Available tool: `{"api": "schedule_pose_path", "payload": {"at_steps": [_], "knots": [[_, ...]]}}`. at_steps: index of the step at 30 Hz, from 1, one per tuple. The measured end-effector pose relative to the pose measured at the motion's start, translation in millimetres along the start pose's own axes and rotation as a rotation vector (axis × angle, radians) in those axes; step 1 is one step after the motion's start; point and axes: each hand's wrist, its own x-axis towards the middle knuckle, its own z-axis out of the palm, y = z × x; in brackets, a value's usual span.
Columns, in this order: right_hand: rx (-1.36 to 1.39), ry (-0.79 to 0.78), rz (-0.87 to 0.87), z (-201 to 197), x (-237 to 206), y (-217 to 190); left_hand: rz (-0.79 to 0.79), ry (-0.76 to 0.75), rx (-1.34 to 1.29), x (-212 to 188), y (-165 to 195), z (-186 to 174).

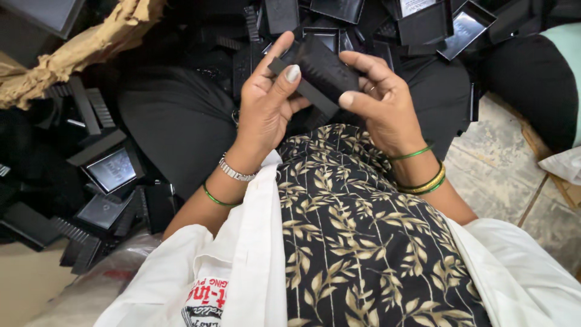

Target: The person sits on the floor and repeatedly picks up small black plastic components from a pile. They insert a ribbed piece into a rectangular housing, then place the assembled unit aside. The process continues with multiple identical parts.

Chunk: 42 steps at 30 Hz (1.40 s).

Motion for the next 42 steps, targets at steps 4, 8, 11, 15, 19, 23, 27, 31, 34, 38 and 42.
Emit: {"api": "schedule_pose_path", "payload": {"at_steps": [4,8,11,15,19,23,27,31,34,38,42], "knots": [[0.249,0.024,0.125,1,3,5,0.049,0.014,0.197,-2,-1,-2],[0.101,-0.013,0.020,-1,-1,7,0.025,0.147,0.263,-3,-6,-2],[-0.185,-0.102,-0.019,6,-6,2,0.076,0.071,0.286,-2,-12,-5],[-0.626,-0.115,-0.343,24,-5,-4,0.048,0.086,0.273,0,-17,-14],[-0.724,0.018,-0.214,28,-2,-7,0.012,0.115,0.388,-1,-4,-4],[-0.475,-0.231,-0.291,7,11,-11,0.192,0.030,0.532,-19,50,29],[-0.634,-0.150,-0.433,-13,79,-2,1.072,0.320,1.659,-51,119,31],[-1.128,0.186,-0.570,-20,198,35,1.311,0.643,1.332,-21,151,0],[-1.312,0.355,-0.508,-21,257,75,1.111,0.331,0.818,-3,145,8],[-1.544,0.736,-0.245,-25,291,106,0.843,0.110,1.551,-8,101,51],[-1.299,0.727,-0.372,-29,277,86,0.315,0.129,1.012,35,47,25]]}}
